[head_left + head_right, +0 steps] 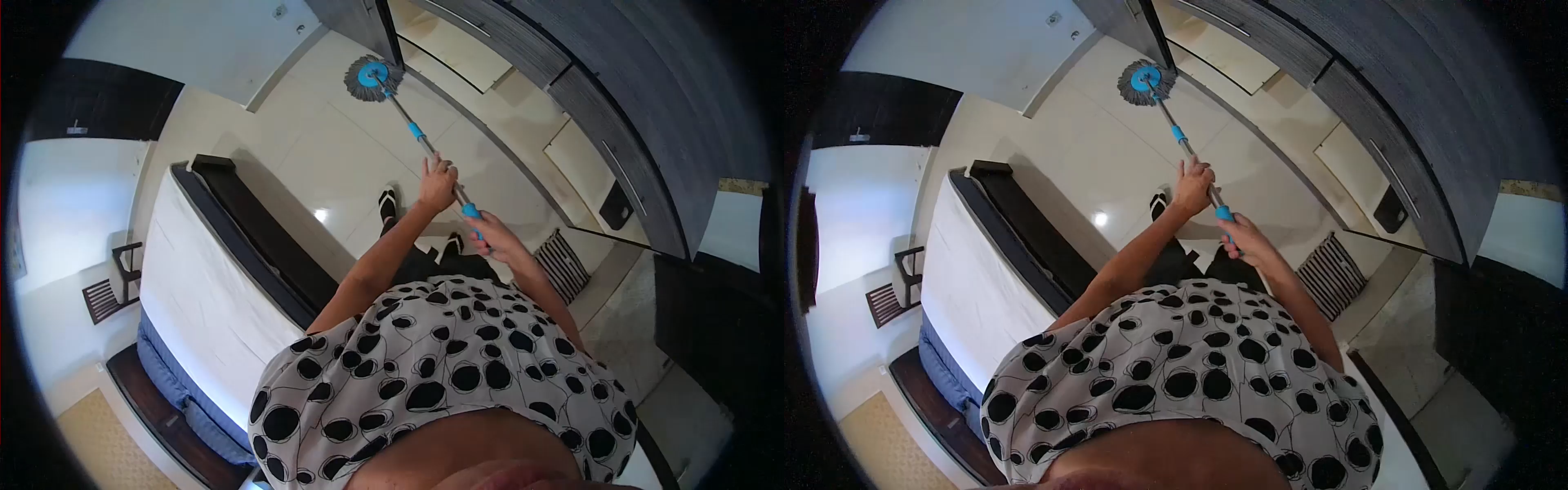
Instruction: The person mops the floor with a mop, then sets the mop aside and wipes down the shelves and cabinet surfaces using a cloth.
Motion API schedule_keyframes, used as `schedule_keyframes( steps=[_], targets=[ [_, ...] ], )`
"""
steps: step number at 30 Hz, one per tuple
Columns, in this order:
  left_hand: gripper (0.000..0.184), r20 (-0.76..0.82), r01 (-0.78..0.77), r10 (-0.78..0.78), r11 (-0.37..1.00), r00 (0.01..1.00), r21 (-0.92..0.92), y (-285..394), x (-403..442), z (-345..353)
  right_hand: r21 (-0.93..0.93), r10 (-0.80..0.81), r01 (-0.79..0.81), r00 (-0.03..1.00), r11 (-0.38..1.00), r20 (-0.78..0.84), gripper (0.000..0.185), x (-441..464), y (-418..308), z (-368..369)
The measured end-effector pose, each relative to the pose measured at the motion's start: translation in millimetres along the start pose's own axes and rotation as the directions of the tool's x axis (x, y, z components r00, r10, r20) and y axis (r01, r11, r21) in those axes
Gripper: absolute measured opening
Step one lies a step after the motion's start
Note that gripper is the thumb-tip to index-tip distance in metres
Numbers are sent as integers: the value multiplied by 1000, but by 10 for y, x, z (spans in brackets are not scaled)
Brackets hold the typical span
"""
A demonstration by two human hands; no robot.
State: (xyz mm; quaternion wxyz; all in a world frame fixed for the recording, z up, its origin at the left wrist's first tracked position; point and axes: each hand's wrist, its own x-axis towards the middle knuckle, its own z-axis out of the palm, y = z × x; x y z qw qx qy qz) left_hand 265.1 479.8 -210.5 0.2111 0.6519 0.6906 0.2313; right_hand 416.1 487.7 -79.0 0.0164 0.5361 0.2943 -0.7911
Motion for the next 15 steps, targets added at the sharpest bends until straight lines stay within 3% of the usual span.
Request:
schedule_keyframes(
  steps=[3, 4, 7, 8, 11, 13, 15],
  targets=[
    [26, 78, -126, 121, 990, 990, 58, 72, 65, -250, -196, -32, 41, 998, 980, 49, 21, -159, -124, -16],
    [25, 57, -136, 132, 989, 990, 62, 20, 67, -181, -182, 68, -75, 997, 981, -42, 20, -176, -219, 69],
    [24, 80, -127, 118, 984, 990, 126, -352, 339, -340, -159, 111, -108, 994, 981, 13, 21, 149, -468, 267],
    [25, 92, -123, 109, 978, 990, 167, -165, 210, -327, -198, 127, -133, 991, 971, -45, 22, 36, -373, 206],
    [22, 82, -93, 82, 985, 993, 147, -650, 618, -537, -229, 48, -49, 999, 972, -9, 25, 488, -763, 429],
    [21, 126, -72, 42, 966, 991, 250, -1001, 835, -601, -249, 4, 9, 999, 968, 49, 25, 879, -910, 529],
    [28, 69, -62, 49, 979, 996, 195, -1349, 926, -542, -228, -6, 33, 993, 973, 122, 24, 1197, -998, 604]
  ],
)
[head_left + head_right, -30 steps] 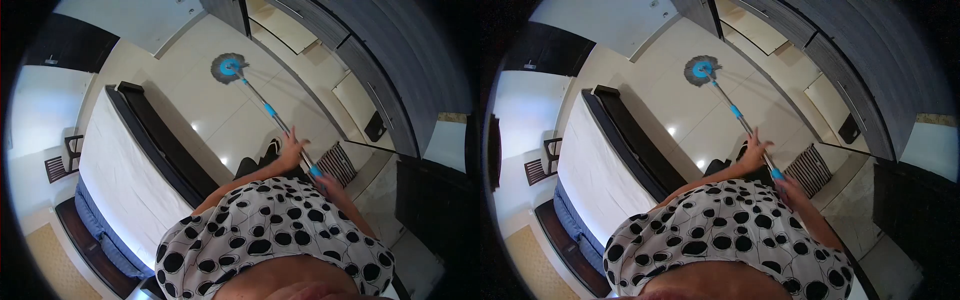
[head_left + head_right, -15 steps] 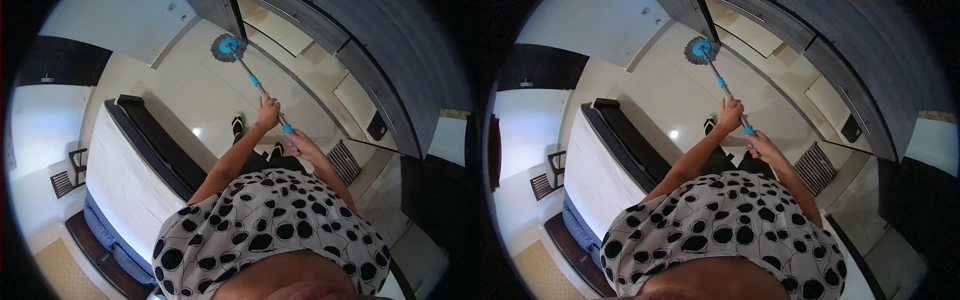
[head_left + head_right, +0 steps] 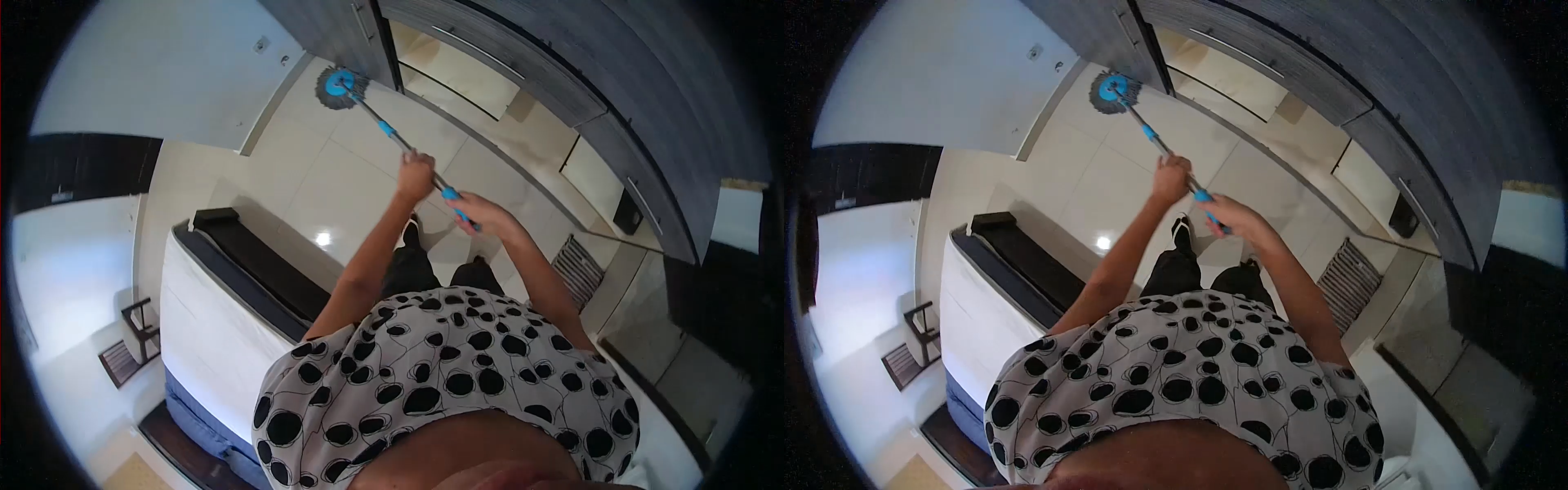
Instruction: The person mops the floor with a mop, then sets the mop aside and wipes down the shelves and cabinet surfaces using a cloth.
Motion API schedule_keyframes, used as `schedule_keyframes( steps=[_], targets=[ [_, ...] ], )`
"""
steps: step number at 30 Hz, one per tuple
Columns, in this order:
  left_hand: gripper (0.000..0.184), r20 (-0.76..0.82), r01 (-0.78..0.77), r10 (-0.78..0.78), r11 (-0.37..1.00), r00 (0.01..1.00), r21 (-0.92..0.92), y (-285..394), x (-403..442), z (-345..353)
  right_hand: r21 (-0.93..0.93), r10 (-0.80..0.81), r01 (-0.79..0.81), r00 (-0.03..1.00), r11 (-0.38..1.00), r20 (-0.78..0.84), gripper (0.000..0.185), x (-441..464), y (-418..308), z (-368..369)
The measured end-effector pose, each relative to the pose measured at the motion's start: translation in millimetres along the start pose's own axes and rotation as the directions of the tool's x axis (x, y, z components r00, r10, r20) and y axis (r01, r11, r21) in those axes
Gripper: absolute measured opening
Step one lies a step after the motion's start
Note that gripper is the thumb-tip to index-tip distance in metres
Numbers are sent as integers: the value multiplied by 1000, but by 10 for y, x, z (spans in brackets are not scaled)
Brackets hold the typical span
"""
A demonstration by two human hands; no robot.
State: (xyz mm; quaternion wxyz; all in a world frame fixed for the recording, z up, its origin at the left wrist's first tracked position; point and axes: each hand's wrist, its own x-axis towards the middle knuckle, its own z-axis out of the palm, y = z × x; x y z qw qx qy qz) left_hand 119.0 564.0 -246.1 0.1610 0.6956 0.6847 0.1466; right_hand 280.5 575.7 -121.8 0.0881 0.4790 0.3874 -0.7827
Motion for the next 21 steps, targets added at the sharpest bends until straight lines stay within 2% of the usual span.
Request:
schedule_keyframes(
  steps=[2, 5, 8, 9, 12, 15, 17, 19, 20, 21],
  targets=[
    [37, -114, -41, 31, 996, 993, -85, -280, 24, -86, 65, -55, 52, 998, 996, 38, 25, 357, -54, 42],
    [37, -245, -292, 237, 930, 940, -223, -371, -82, -534, 196, -17, 30, 998, 980, -64, 25, 501, -390, 314],
    [34, -238, -329, 254, 873, 937, -361, -493, -160, -565, 101, -33, 36, 999, 994, -27, 25, 457, -516, 484],
    [32, -294, -345, 240, 855, 925, -387, -494, -170, -549, 74, -48, 49, 999, 996, -13, 24, 441, -481, 516],
    [23, -331, -344, 213, 845, 919, -410, -383, -193, -506, 36, -148, 149, 988, 988, -36, 25, 346, -324, 527],
    [20, -343, -372, 230, 818, 911, -438, -65, -168, -458, 34, -159, 163, 982, 986, -100, 24, -31, -246, 425],
    [21, -324, -441, 314, 760, 892, -478, 277, -224, -448, 79, -165, 177, 977, 981, -132, 26, -381, -71, 300],
    [22, -344, -510, 379, 694, 859, -509, 758, -350, -539, 96, -238, 246, 967, 964, -92, 29, -948, 196, 206],
    [22, -371, -543, 398, 659, 839, -521, 1031, -488, -629, 76, -253, 268, 953, 960, -166, 29, -1289, 312, 255],
    [22, -332, -523, 404, 645, 852, -557, 1194, -579, -672, 63, -241, 262, 942, 963, -234, 30, -1550, 352, 317]
  ],
)
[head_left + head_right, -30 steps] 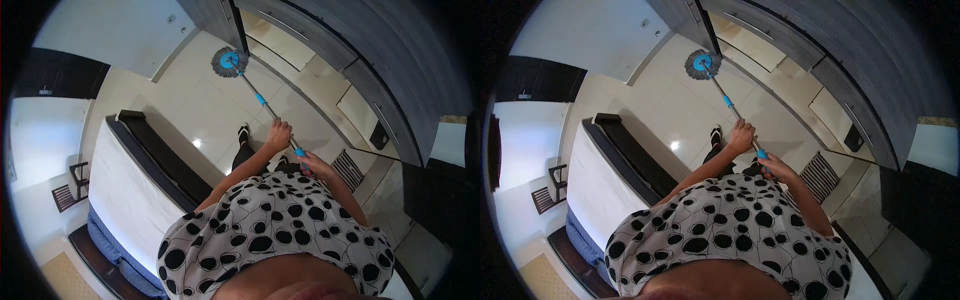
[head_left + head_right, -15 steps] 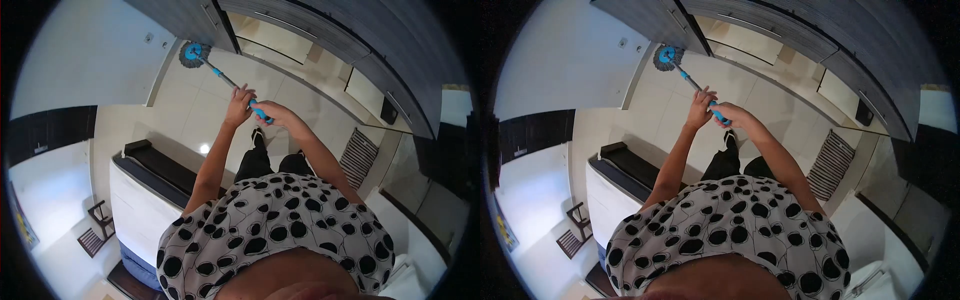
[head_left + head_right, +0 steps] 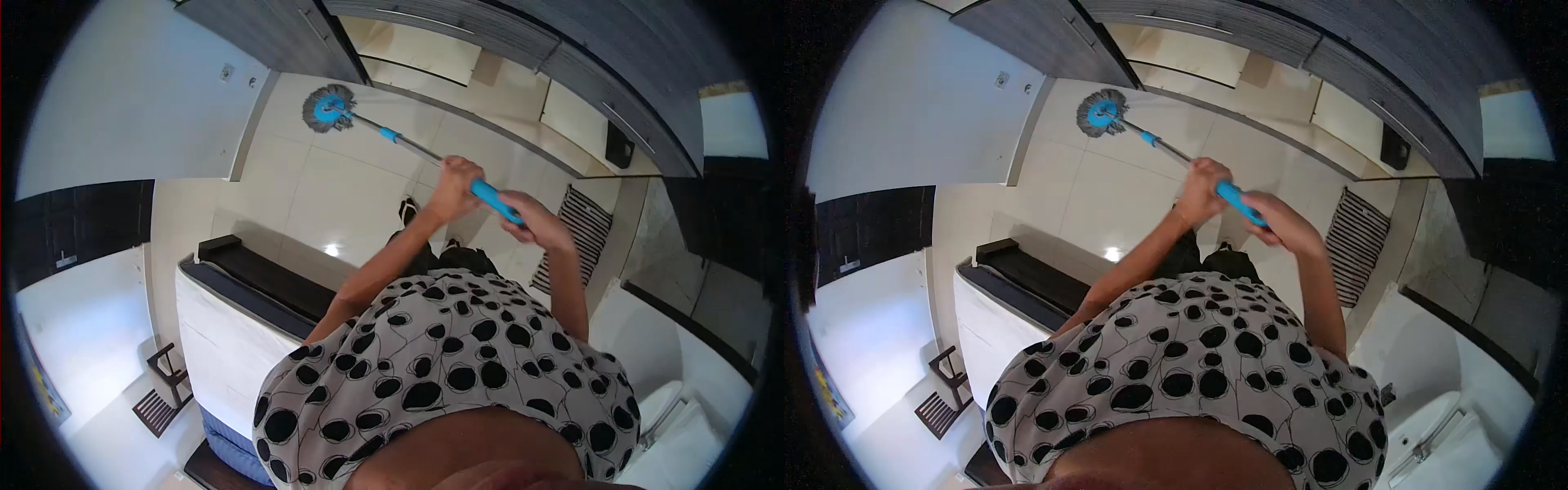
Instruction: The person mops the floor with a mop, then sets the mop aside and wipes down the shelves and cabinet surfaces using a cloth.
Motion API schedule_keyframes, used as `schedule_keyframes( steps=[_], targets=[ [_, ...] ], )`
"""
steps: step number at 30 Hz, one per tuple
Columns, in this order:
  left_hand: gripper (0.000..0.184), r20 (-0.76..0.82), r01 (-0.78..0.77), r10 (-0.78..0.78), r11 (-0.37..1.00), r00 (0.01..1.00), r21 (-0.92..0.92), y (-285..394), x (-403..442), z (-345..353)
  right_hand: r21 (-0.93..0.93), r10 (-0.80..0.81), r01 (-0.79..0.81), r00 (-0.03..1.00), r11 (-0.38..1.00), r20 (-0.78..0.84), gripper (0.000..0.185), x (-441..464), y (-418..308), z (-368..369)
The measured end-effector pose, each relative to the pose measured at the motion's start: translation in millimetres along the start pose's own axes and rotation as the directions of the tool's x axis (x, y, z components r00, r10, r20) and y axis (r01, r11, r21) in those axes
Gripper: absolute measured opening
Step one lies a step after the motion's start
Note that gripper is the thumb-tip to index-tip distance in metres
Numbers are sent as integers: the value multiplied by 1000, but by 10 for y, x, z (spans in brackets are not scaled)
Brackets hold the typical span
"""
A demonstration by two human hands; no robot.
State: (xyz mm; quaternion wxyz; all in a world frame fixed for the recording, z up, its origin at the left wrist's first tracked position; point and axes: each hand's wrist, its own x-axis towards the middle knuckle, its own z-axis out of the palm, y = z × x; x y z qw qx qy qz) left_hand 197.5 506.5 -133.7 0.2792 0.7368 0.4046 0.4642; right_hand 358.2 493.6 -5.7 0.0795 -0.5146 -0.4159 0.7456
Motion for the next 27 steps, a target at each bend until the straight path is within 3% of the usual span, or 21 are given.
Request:
schedule_keyframes(
  steps=[2, 5, 6, 8, 9, 10, 11, 12, 13, 15, 16, 18, 19, 21, 22, 25, 27],
  targets=[
    [23, 62, 14, -10, 998, 998, -62, 415, 22, 37, 131, 99, -85, 990, 988, -105, 35, -534, -73, 106],
    [25, 94, 69, -53, 981, 994, -180, 775, 67, -155, 484, -29, 48, 998, 874, -47, 38, -762, 62, 153],
    [26, 81, 48, -31, 974, 996, -220, 785, 88, -293, 437, -2, 23, 999, 899, -47, 39, -679, 42, 96],
    [29, 54, 7, 10, 956, 998, -295, 697, 91, -624, -53, -301, 297, 934, 953, -193, 29, -91, 171, 1],
    [23, -51, 41, -56, 965, 997, -258, 669, 58, -755, -75, -398, 392, 911, 917, -104, 31, 198, 92, 59],
    [18, -161, 65, -100, 975, 982, -213, 798, -46, -873, 10, -269, 272, 955, 962, -127, 38, 401, 44, 236],
    [17, -272, -88, 73, 995, 959, -42, 832, -107, -1028, -248, -842, 832, 531, 496, 95, 47, 1217, 460, 218],
    [21, -344, -96, 12, 969, 939, -228, 970, -239, -1149, -347, -793, 757, 606, 554, 57, 47, 1189, 221, 601],
    [25, -446, -132, -13, 947, 895, -292, 1078, -385, -1231, -541, -877, 791, 444, 286, 184, 38, 1409, 159, 868],
    [22, -612, -101, 0, 986, 791, -131, 1282, -515, -1316, -519, -829, 851, 346, 80, 440, 20, 1885, 143, 1251],
    [16, -703, -113, -16, 984, 711, -137, 1338, -601, -1341, -519, -765, 844, 421, 133, 488, 16, 2013, 160, 1348],
    [20, -810, -56, -73, 990, 582, -130, 1384, -784, -1422, -525, -600, 815, 554, 247, 577, 9, 2237, 237, 1446],
    [23, -860, -47, -118, 985, 497, -163, 1387, -894, -1434, -509, -627, 829, 527, 231, 574, 8, 2318, 312, 1469],
    [26, -846, -43, -133, 983, 516, -180, 1393, -1048, -1474, -477, -675, 858, 468, 192, 570, 15, 2367, 392, 1546],
    [28, -841, -47, -135, 981, 523, -187, 1392, -1080, -1504, -546, -698, 835, 433, 71, 570, 14, 2333, 411, 1609],
    [35, -806, -178, -42, 967, 590, -181, 1517, -1039, -1762, -653, -675, 748, 542, 117, 500, 11, 1884, 270, 1694],
    [40, -766, -213, 6, 962, 643, -172, 1689, -992, -1951, -665, -689, 735, 550, 130, 472, 9, 1595, 262, 1703]
  ],
)
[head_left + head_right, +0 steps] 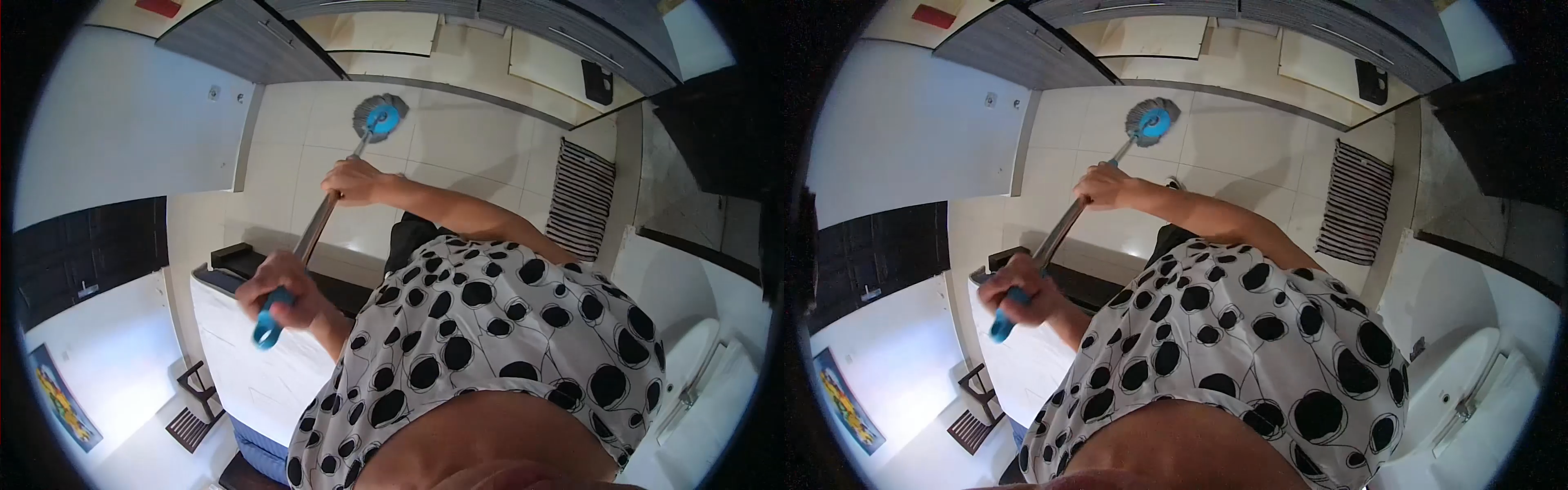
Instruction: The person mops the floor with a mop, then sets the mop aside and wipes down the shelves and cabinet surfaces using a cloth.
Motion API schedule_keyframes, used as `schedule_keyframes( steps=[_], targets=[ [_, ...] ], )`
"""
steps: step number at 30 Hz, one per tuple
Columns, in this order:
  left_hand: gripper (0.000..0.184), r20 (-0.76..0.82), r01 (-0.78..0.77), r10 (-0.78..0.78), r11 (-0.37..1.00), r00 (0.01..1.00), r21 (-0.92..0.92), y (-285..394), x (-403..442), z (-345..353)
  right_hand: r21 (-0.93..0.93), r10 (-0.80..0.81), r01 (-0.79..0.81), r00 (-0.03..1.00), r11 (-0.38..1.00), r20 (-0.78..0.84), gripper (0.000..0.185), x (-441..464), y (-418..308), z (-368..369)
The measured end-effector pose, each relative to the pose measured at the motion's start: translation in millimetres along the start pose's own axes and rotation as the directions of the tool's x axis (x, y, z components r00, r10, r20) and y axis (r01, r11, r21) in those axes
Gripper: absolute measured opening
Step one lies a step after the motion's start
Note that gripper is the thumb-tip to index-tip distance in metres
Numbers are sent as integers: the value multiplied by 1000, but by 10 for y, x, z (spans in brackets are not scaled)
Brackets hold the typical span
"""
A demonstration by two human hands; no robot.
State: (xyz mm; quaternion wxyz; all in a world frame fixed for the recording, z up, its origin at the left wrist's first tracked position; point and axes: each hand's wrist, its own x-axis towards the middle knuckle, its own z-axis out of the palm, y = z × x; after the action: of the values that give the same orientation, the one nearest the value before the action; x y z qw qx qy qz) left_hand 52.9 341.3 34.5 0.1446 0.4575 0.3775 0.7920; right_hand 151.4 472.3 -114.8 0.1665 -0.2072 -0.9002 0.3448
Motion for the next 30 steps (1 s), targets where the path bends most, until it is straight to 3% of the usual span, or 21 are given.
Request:
schedule_keyframes(
  steps=[1, 2, 4, 5, 8, 10, 14, 17, 20, 23, 30],
  targets=[
    [40, 20, -76, 76, 997, 997, -2, 79, 74, 6, -4, 18, -18, 1000, 1000, -16, 8, -86, -126, -66],
    [46, 98, -90, 104, 986, 990, -139, 126, 129, -130, -23, 64, -64, 998, 998, 2, 10, -184, -250, -134],
    [52, 155, -104, 135, 976, 979, -191, 246, 253, -150, -60, 164, -162, 986, 985, 36, 16, -413, -468, -262],
    [53, 199, -53, 114, 956, 973, -288, 235, 302, -121, -41, 106, -108, 994, 993, -40, 17, -557, -458, -242],
    [59, 343, 135, 65, 840, 937, -526, 87, 396, -44, -85, 171, -178, 982, 980, -77, 17, -917, -436, -404],
    [63, 418, 289, -4, 727, 908, -623, -235, 312, 52, -71, 294, -307, 944, 949, -150, 18, -1212, -265, -441],
    [69, 409, 491, -279, 588, 869, -642, -664, 2, 589, -169, 615, -662, 745, 730, -257, 19, -1705, 209, -549],
    [70, 486, 569, -304, 532, 819, -626, -805, -148, 727, -211, 593, -703, 695, 680, -406, 18, -2023, 463, -482],
    [70, 522, 608, -315, 480, 792, -633, -934, -141, 617, -197, 822, -840, 538, 506, -187, 17, -1861, 464, -487],
    [69, 476, 594, -357, 516, 804, -617, -951, -102, 646, -252, 717, -759, 650, 600, -252, 22, -1823, 582, -498],
    [68, 237, 424, -352, 761, 905, -491, -738, 220, 48, -311, 590, -569, 807, 761, -35, 27, -858, 550, -309]
  ],
)
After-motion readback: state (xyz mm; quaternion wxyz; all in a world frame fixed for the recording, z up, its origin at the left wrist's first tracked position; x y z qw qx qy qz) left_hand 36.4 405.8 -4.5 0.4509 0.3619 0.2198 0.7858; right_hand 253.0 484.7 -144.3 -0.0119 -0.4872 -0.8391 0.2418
